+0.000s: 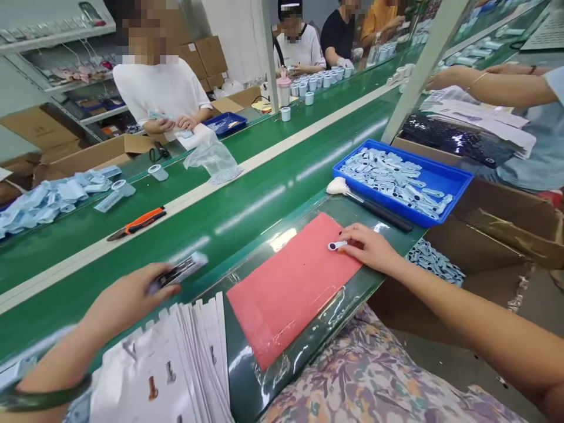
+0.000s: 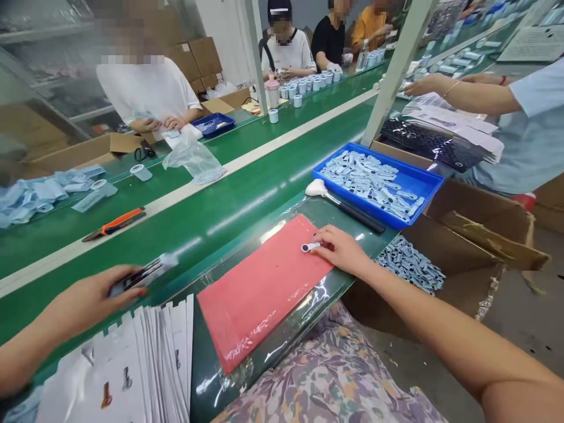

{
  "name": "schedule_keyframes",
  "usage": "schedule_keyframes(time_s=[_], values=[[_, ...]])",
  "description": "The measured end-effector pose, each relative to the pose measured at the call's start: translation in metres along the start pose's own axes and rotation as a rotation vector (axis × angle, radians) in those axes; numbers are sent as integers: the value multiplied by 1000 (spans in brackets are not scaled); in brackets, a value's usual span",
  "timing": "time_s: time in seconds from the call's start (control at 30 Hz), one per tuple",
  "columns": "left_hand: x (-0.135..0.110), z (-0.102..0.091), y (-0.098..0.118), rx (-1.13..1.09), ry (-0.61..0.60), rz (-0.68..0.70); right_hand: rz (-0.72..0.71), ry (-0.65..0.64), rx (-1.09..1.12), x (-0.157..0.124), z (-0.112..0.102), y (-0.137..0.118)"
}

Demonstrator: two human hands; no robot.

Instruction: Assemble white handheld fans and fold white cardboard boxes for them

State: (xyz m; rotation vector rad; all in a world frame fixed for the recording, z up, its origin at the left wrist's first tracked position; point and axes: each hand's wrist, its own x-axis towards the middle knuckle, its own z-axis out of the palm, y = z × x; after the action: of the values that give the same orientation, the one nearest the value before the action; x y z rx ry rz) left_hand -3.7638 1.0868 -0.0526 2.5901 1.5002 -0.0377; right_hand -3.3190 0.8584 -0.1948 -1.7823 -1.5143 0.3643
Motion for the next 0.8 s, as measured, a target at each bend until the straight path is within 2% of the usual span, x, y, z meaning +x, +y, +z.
schedule_keyframes(time_s=[0.07,0.17,0.2,0.27,0.33,0.43,0.53,0.63,0.8], values=[[-2,3,62,-20,-32,140,69,79,50,2,-2,-7],[-2,32,146,-54,-19,386,99,145,74,7,-6,-27],[0,47,167,-58,-19,420,71,131,75,9,-7,-35],[5,76,193,-30,-4,461,-13,45,76,13,-9,-53],[8,99,201,-17,50,462,-88,-88,67,18,-6,-67],[9,113,195,-104,139,479,-181,-232,-15,26,8,-79],[7,111,186,-315,167,566,-259,-302,-125,32,22,-82],[5,108,185,-472,172,616,-305,-335,-137,33,28,-81],[2,107,191,-482,182,536,-301,-308,-111,22,24,-79]])
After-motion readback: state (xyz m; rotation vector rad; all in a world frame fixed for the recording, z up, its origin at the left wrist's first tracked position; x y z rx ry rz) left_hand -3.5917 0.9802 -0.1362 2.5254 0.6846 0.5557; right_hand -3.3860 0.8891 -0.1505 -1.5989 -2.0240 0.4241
